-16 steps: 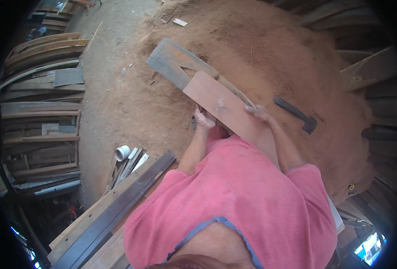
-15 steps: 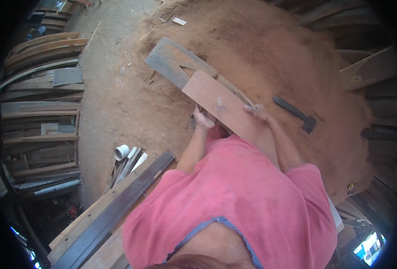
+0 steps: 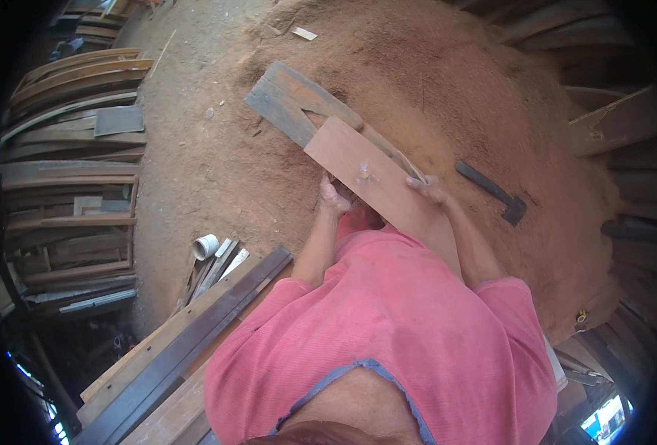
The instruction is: The person prepares a wooden plank by applying a white substance from a bucket using a brush. They then use a hammer to drive metal fasteners into the plank. Finally, the person uses a hand saw to cut the plank and places it against a stack of other wood pieces.
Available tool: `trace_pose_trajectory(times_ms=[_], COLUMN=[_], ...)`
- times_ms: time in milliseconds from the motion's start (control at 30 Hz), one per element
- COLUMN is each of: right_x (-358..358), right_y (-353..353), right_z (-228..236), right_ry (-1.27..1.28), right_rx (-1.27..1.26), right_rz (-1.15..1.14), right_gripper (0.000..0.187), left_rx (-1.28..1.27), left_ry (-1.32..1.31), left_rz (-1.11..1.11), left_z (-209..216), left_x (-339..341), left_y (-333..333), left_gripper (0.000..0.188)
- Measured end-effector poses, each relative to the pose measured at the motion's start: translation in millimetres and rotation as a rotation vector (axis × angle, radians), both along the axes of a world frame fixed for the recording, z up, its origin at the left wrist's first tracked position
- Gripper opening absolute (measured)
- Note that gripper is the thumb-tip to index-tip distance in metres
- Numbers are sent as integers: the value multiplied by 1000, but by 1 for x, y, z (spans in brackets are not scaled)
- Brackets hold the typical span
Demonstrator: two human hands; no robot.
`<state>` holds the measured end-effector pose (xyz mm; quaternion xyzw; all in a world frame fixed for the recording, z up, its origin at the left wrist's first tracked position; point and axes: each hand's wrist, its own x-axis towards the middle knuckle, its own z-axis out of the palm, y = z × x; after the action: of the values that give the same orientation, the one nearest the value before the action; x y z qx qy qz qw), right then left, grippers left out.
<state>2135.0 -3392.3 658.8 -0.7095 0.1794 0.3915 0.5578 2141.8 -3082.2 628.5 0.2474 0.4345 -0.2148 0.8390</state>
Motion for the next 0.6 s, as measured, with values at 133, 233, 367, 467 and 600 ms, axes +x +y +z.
trace_pose_trajectory(times_ms=[133,233,367,467,600], right_x=[3,1,5,11,-4], right_y=[1,11,6,10,1], right_z=[5,15,9,11,-18], right_ry=[8,-17,-28,-43,6], right_rx=[18,-85,-184,-213,-177], right_rz=[39,56,176,234,155], right_gripper=[70,76,73,71,72], left_rx=[116,130,178,438,1152], left_ry=[-32,-122,-213,-274,9], left_rz=[68,147,181,96,-478], left_z=[-31,-45,-56,-86,-53], left_x=[17,18,21,8,5], left_y=[40,30,21,46,56], left_gripper=[68,35,24,28,46])
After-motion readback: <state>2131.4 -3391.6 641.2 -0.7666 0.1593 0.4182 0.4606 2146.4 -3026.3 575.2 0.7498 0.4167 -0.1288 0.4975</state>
